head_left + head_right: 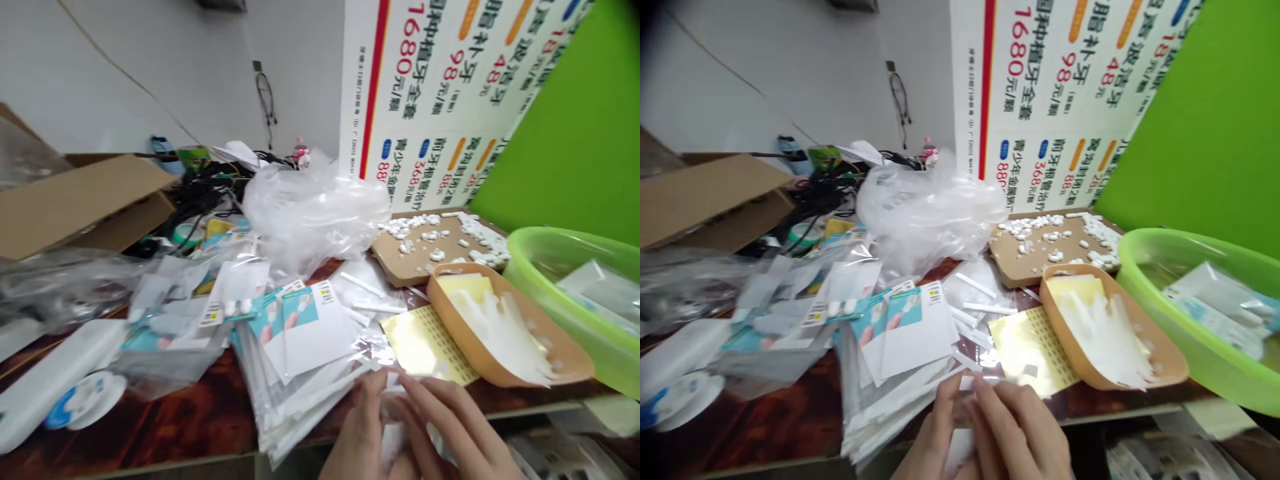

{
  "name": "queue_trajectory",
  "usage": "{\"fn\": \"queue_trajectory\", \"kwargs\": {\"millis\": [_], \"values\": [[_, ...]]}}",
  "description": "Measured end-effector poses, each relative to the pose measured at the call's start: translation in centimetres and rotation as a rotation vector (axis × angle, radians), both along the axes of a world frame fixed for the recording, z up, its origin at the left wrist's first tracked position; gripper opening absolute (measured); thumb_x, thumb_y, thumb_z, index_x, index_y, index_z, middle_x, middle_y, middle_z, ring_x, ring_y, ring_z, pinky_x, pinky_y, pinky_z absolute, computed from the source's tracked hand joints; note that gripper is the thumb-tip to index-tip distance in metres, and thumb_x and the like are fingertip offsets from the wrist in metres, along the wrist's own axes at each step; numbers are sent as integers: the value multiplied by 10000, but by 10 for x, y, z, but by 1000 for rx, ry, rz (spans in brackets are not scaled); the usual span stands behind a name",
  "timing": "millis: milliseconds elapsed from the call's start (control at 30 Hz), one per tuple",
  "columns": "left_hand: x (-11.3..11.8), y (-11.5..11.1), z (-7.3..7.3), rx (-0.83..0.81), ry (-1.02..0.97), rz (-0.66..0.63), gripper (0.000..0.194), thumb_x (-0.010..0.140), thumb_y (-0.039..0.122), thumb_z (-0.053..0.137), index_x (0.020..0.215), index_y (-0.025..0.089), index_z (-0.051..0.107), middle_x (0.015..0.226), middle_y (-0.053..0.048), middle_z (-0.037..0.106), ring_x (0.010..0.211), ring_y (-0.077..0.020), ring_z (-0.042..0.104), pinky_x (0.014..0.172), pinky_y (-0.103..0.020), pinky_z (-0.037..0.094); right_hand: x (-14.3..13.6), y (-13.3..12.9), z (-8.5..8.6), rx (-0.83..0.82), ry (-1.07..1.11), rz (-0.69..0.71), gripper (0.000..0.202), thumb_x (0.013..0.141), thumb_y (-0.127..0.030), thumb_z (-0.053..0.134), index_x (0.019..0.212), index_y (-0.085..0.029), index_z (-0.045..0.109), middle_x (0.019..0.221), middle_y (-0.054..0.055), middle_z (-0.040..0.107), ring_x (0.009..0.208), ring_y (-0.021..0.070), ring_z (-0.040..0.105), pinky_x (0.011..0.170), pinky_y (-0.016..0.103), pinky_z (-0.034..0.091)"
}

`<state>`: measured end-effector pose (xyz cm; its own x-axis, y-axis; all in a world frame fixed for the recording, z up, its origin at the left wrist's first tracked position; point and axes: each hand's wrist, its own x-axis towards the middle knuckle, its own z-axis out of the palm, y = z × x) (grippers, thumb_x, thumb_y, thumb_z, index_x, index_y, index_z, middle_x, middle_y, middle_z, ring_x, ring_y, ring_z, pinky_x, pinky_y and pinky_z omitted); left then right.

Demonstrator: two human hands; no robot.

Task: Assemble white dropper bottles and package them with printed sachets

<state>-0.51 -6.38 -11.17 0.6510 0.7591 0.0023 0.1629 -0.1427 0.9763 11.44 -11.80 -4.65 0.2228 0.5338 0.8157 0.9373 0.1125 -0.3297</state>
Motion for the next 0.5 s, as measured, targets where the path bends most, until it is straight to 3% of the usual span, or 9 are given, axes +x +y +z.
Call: {"fn": "queue_trajectory", "kwargs": {"millis": [100, 200, 300, 500], "values": [[7, 1, 3, 28, 45, -118, 765, 755, 164, 623, 1467, 295, 377, 1366, -176, 611, 1197, -384, 609, 1003, -569, 465, 8, -3, 2, -36, -61, 5, 280, 856, -70, 614, 1116, -156, 674, 883, 97, 722, 722, 185, 719, 628, 247, 604], [6, 6, 24, 44, 139, -220, 755, 793, 159, 579, 1508, 230, 345, 1333, -184, 637, 1163, -348, 639, 992, -485, 492, 13, -6, -1, -35, -103, -5, 353, 845, -51, 628, 1185, -143, 648, 933, 114, 747, 783, 203, 733, 665, 265, 619], [5, 10, 43, 33, 272, -305, 705, 854, 175, 528, 1529, 190, 327, 1342, -183, 633, 1180, -320, 633, 989, -405, 498, 16, -7, 1, 16, -127, -69, 265, 883, -75, 586, 1133, -120, 660, 843, 122, 749, 728, 210, 731, 619, 275, 610], [19, 9, 56, 111, 343, -404, 720, 875, 153, 451, 1559, 139, 229, 1540, -170, 409, 1282, -337, 553, 1051, -435, 435, 21, -9, 0, -56, -161, -50, 193, 928, -96, 509, 1073, -59, 632, 733, 144, 711, 621, 203, 706, 561, 263, 585]]}}
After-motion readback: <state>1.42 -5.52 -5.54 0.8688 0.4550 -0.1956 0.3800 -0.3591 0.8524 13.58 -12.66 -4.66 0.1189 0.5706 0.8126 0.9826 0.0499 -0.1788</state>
